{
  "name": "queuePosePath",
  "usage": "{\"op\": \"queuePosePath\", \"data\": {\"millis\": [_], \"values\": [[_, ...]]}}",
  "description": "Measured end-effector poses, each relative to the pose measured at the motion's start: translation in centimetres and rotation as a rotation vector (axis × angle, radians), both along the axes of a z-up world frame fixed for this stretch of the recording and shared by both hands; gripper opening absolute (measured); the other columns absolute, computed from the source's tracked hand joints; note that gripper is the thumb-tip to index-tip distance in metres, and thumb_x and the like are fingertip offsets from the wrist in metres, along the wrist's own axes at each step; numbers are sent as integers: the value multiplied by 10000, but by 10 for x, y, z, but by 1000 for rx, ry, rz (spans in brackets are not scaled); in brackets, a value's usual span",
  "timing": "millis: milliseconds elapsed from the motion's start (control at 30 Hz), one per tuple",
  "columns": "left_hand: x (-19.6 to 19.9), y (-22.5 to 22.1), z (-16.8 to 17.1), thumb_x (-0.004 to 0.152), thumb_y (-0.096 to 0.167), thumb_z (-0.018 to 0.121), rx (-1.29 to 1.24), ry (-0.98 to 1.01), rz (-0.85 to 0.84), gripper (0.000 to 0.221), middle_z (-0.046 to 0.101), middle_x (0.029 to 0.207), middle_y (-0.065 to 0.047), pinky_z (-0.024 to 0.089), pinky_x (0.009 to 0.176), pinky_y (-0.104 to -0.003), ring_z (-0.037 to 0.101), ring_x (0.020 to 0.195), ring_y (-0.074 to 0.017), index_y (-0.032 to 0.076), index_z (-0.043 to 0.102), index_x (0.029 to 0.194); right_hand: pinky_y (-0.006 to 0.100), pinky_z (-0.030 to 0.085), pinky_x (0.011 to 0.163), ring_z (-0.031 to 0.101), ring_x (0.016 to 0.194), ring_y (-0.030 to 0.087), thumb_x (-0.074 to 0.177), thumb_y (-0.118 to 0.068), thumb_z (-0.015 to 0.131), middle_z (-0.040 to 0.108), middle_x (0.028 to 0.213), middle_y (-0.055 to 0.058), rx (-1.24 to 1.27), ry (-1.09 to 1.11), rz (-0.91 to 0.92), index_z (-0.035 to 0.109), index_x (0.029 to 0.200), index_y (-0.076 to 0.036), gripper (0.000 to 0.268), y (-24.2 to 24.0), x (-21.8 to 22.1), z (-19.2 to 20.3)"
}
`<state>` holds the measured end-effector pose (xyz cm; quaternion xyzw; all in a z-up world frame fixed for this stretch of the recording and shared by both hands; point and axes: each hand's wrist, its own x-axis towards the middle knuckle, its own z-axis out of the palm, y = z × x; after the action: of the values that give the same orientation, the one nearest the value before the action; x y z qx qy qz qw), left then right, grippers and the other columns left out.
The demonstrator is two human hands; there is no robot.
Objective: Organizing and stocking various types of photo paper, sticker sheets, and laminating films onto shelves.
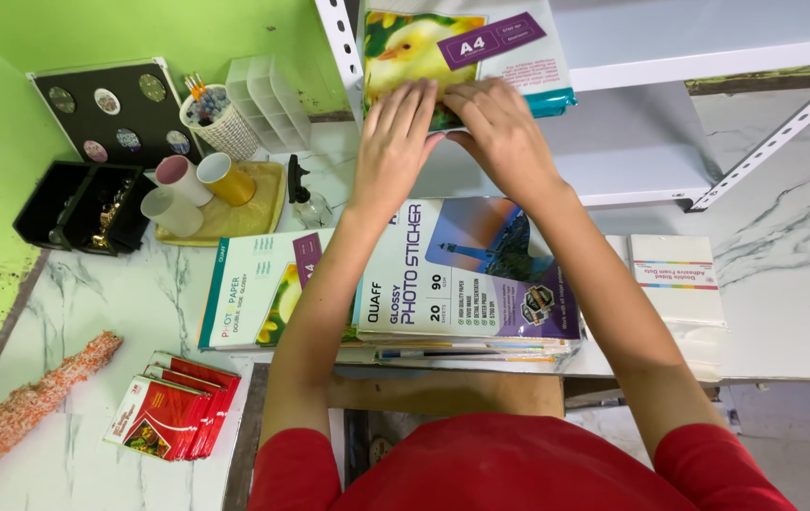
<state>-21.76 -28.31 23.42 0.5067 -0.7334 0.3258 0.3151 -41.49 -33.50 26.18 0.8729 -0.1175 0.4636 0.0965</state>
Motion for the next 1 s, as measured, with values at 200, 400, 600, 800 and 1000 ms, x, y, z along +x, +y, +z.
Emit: {"op": "queuePosePath", "data": {"millis": [200, 400, 600, 800, 1000], "values": [[2, -10, -10, 930, 171, 821, -109, 14, -47, 499, 564, 1392, -92, 444, 1119, -459, 555, 1335, -290, 62, 616, 1371, 407, 447, 1034, 593, 1181, 265, 870, -71, 837, 667, 1273, 49, -56, -106, -192, 735, 1288, -98, 431, -3, -5, -16], [1, -34, -11, 908, 83, 825, -115, 155, -67, 483, 568, 1284, -101, 490, 1093, -449, 567, 1288, -319, 42, 635, 1350, 407, 431, 1021, 589, 1159, 259, 887, -83, 828, 676, 1250, 31, -76, -117, -173, 741, 1305, -96, 427, -31, 9, -12], [6, -50, -5, 886, 62, 812, -116, 225, -83, 463, 589, 1252, -92, 489, 1106, -455, 584, 1270, -326, 50, 661, 1323, 407, 432, 1021, 578, 1129, 257, 867, -52, 821, 679, 1227, 21, -33, -161, -161, 748, 1290, -111, 433, -54, 21, -18], [13, -64, -4, 895, 66, 805, -127, 257, -118, 428, 609, 1215, -80, 473, 1147, -464, 592, 1261, -314, 69, 677, 1304, 416, 425, 1025, 568, 1136, 265, 887, -16, 804, 674, 1243, 26, 17, -175, -119, 747, 1310, -113, 438, -70, 25, -24], [15, -67, -5, 898, 70, 803, -92, 308, -150, 434, 609, 1222, -74, 449, 1159, -468, 571, 1277, -334, 102, 681, 1314, 440, 422, 1020, 544, 1146, 300, 865, -12, 801, 665, 1251, 39, 52, -146, -107, 748, 1307, -108, 456, -70, 23, -18]]}}
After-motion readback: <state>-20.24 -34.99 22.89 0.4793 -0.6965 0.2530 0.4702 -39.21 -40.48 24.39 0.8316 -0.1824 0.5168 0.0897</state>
